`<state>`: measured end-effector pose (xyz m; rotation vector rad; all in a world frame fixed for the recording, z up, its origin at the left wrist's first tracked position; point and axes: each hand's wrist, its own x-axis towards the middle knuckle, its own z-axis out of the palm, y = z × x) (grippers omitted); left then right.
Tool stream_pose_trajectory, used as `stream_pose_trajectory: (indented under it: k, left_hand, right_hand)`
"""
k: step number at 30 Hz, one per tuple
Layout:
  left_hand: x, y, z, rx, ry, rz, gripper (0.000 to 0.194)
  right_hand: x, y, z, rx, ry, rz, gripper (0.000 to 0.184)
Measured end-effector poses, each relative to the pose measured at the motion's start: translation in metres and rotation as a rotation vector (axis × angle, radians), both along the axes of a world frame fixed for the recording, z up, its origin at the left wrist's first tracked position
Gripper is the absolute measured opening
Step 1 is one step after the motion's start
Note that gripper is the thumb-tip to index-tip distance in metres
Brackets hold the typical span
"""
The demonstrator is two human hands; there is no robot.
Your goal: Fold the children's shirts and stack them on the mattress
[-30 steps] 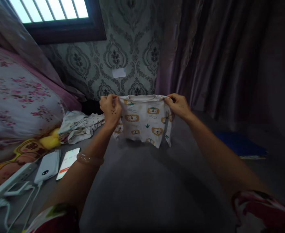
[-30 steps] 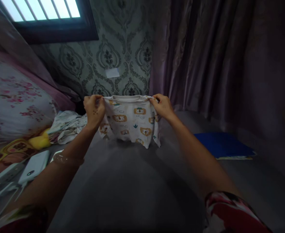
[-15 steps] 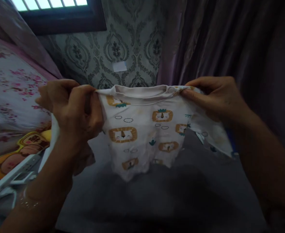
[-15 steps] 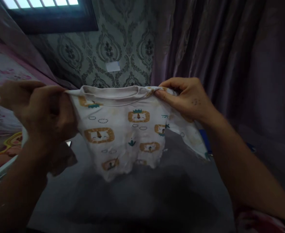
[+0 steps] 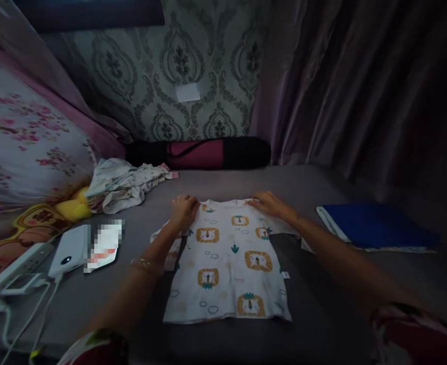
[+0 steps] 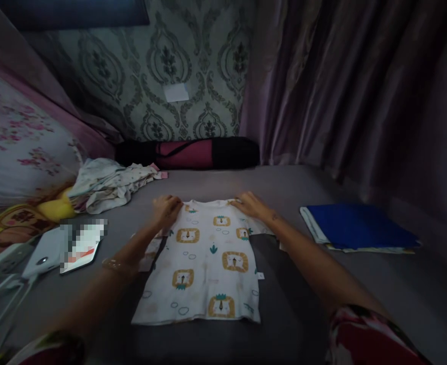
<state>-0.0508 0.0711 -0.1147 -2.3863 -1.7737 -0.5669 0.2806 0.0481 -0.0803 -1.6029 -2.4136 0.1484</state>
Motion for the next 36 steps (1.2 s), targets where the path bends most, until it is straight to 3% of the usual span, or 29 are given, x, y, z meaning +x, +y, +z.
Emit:
stream_pose_trajectory:
  k: [3, 10, 24, 31, 36]
  left_hand:
    - [0.002, 0.007, -0.021, 0.017, 0.020, -0.023, 0.031]
    - [-0.004, 0.029, -0.030, 0.046, 0.072, -0.070, 0.035]
    - [-0.007, 0.104, -0.030, 0.060, 0.136, -0.073, 0.037]
    - [-0.001, 0.128, -0.028, 0.066, 0.152, -0.026, 0.038]
    - [0.002, 0.136, -0.026, -0.155, 0.146, -0.007, 0.030]
  right_hand:
    - [-0.003, 0.001, -0.023, -0.027, -0.130, -0.042, 0.035]
    - [-0.006, 0.017, -0.032, -0.061, -0.266, -0.118, 0.039]
    - [-0.012, 0.094, -0.038, -0.054, -0.281, -0.096, 0.039]
    - [-0.012, 0.125, -0.041, -0.057, -0.241, -0.141, 0.041]
    - [-0.023, 0.136, -0.048, -0.091, -0.126, -0.247, 0.030]
